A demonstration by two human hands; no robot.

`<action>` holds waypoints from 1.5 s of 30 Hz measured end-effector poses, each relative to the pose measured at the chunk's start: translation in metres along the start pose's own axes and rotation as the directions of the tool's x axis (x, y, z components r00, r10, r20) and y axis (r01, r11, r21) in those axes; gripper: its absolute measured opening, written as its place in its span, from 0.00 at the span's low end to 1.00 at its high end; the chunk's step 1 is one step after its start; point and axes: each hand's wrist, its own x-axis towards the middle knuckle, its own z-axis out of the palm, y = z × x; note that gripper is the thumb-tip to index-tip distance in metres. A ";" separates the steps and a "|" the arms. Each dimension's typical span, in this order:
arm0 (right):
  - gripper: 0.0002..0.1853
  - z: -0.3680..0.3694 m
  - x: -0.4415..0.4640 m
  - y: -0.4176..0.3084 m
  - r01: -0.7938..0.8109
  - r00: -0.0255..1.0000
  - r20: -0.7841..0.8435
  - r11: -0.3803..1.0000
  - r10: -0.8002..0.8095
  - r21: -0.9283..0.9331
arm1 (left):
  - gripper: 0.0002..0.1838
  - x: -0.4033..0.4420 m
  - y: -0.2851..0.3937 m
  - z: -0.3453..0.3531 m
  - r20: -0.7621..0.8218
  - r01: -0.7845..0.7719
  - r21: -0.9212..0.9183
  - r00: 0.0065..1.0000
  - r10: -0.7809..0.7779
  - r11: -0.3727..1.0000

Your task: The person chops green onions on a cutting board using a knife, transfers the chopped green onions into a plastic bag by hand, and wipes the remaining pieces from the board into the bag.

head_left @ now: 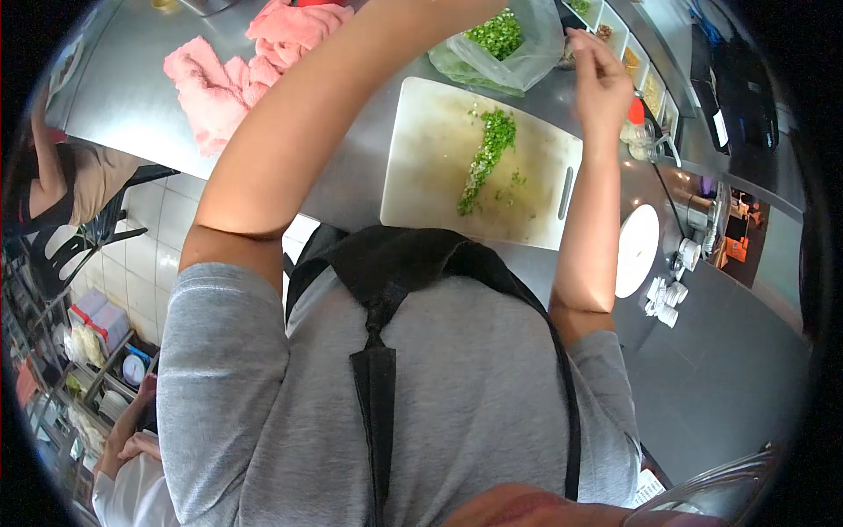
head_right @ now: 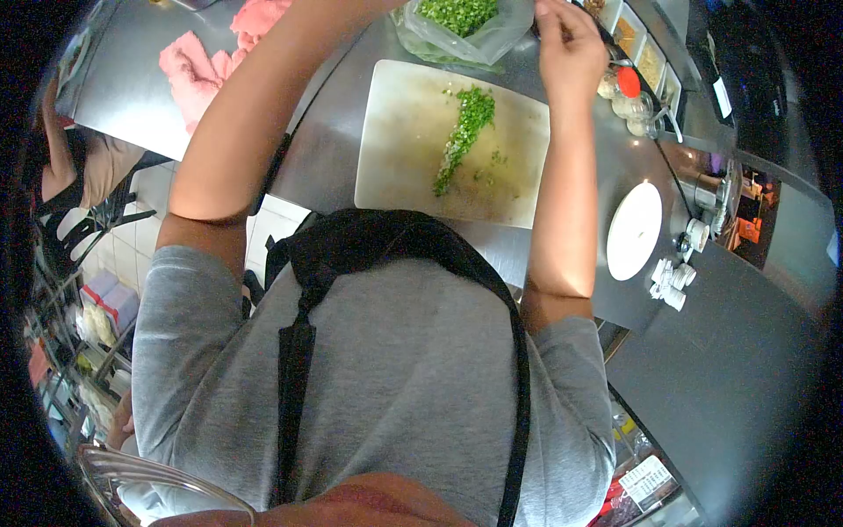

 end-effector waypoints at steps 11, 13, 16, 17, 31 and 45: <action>0.25 -0.078 -0.148 -0.009 -0.313 0.894 0.162 0.840 0.418 -0.444 | 0.21 -0.129 0.038 0.075 0.355 -0.025 -0.579 0.892 0.280 0.815; 0.27 -0.102 -0.212 0.003 -0.491 0.782 0.100 0.707 0.615 -0.509 | 0.21 -0.160 0.018 0.101 0.279 0.037 -0.497 0.953 0.119 0.867; 0.30 -0.124 -0.299 0.023 -0.602 0.683 0.079 0.621 0.726 -0.503 | 0.25 -0.182 0.017 0.129 0.155 0.030 -0.254 0.988 0.010 0.967; 0.31 -0.127 -0.313 0.024 -0.615 0.668 0.087 0.614 0.739 -0.495 | 0.27 -0.183 0.028 0.137 0.178 0.023 -0.176 0.984 0.009 0.984; 0.08 -0.125 -0.286 0.020 -0.714 0.662 -0.169 0.546 0.730 -0.437 | 0.32 -0.153 0.057 0.161 0.332 -0.043 -0.170 0.938 0.098 0.984; 0.37 -0.042 -0.270 -0.039 -0.528 0.818 -0.007 0.746 0.575 -0.405 | 0.24 -0.114 0.078 0.200 0.372 -0.240 -0.474 0.817 0.440 0.847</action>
